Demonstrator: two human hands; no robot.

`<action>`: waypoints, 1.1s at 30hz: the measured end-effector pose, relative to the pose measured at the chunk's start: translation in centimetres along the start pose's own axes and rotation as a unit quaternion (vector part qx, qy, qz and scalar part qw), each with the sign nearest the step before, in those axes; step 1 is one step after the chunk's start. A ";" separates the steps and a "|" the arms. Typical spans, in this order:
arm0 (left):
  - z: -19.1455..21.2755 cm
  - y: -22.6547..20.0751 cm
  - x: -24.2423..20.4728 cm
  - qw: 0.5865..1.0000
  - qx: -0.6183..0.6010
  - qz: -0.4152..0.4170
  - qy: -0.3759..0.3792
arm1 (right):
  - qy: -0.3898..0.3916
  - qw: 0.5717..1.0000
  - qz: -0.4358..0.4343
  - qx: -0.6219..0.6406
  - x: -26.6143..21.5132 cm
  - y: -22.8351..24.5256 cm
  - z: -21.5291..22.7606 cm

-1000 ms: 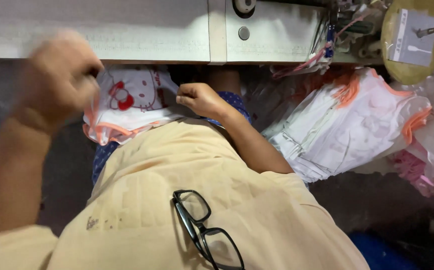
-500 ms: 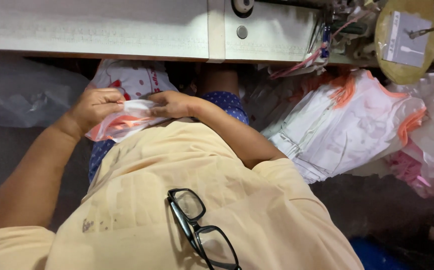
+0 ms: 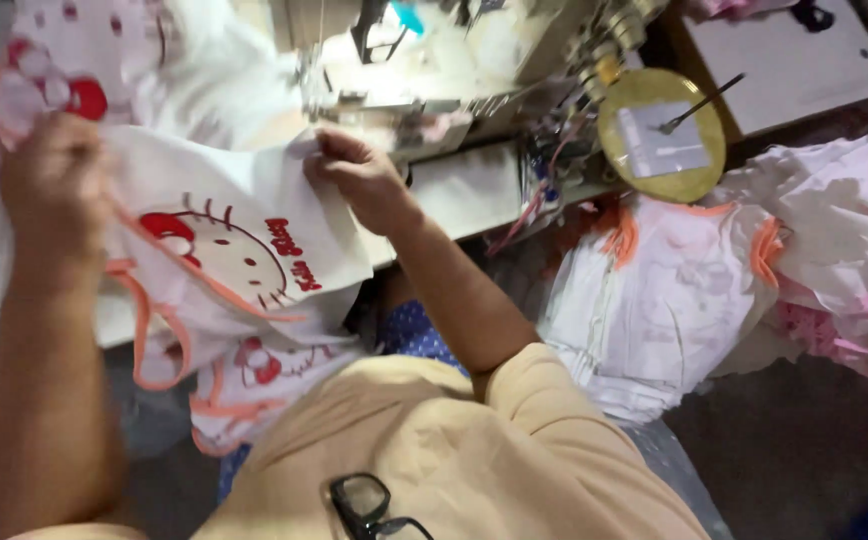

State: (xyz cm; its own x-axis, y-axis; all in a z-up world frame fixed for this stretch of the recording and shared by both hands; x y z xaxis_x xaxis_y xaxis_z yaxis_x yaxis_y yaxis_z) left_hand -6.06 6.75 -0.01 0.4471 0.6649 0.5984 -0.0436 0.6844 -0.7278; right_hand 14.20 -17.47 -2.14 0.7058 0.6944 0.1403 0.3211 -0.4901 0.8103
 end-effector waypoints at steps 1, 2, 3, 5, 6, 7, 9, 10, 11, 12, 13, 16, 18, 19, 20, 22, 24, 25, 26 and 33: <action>-2.7 -1.9 1.7 0.974 0.147 -0.173 0.001 | -0.041 0.999 0.004 0.026 1.6 -1.5 1.1; -4.5 -5.7 2.3 0.973 0.142 -0.184 -0.002 | -0.040 0.999 0.017 0.027 1.7 -0.9 0.8; -6.9 -8.0 2.8 0.994 0.048 -0.084 0.060 | -0.051 0.998 0.020 0.013 2.0 -0.7 0.7; -10.5 -12.0 2.6 0.990 -0.054 0.016 0.132 | -0.068 0.997 0.026 -0.003 1.9 -0.6 1.1; -12.1 -12.6 1.9 0.977 -0.068 0.087 0.183 | -0.075 0.997 0.022 -0.003 1.6 -0.7 1.5; -13.7 -13.3 0.9 0.956 -0.081 0.157 0.234 | -0.083 0.996 0.018 -0.004 1.2 -1.0 2.0; -15.9 -10.0 0.6 0.958 -0.093 0.157 0.220 | -0.122 0.991 0.037 -0.028 0.9 -1.0 3.0; -16.8 -8.2 0.3 0.961 -0.103 0.159 0.203 | -0.157 0.985 0.053 -0.050 0.4 -1.1 3.6; -17.2 -7.9 0.5 0.960 -0.104 0.162 0.206 | -0.160 0.984 0.051 -0.052 0.4 -2.2 4.3; -17.4 -7.6 0.7 0.963 -0.099 0.147 0.204 | -0.206 0.968 0.102 -0.098 0.1 -2.6 5.3; -17.5 -7.4 0.8 0.966 -0.093 0.133 0.202 | -0.250 0.945 0.151 -0.144 -0.4 -3.1 6.2; -16.5 -8.3 0.4 0.959 -0.110 0.156 0.211 | -0.255 0.916 0.202 -0.235 -1.3 -1.0 5.0; -15.9 -8.6 0.5 0.956 -0.119 0.169 0.209 | -0.250 0.913 0.205 -0.248 -1.7 -0.5 4.4; -15.7 -8.7 0.5 0.953 -0.128 0.181 0.207 | -0.245 0.910 0.210 -0.261 -1.8 -0.1 4.1; -15.9 -8.2 0.2 0.952 -0.128 0.182 0.209 | -0.247 0.909 0.209 -0.261 -2.0 0.1 3.9; -15.9 -8.3 0.2 0.971 -0.116 0.097 0.186 | -0.238 0.924 0.170 -0.245 -2.0 0.0 3.7; -15.5 -10.5 0.6 0.975 -0.113 0.041 0.186 | -0.231 0.929 0.139 -0.254 -1.8 -1.0 4.6; -15.2 -11.9 0.8 0.977 -0.108 -0.016 0.185 | -0.222 0.933 0.107 -0.262 -1.6 -1.8 5.0; -16.0 -11.0 0.8 0.977 -0.109 -0.014 0.185 | -0.223 0.933 0.106 -0.263 -1.4 -1.7 5.1; -16.3 -12.9 -0.8 0.924 0.154 -0.347 0.043 | -0.199 0.918 0.079 -0.333 -1.5 -3.0 5.8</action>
State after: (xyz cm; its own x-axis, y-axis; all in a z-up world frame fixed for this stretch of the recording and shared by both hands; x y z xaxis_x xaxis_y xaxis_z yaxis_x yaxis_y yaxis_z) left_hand 8.75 -7.48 3.45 0.5320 0.0157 0.8466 0.0340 0.9986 -0.0399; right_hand 15.84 -20.07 -8.04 0.9276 0.3305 0.1744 -0.1690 -0.0452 0.9846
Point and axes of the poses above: each hand's wrist, its own x-axis towards the middle knuckle, its own z-axis out of the back of the hand, y = z × x, the point moved 7 cm from there along x, towards the middle knuckle, and after that the axes turned 14 degrees about -y, right-handed, at the moved point
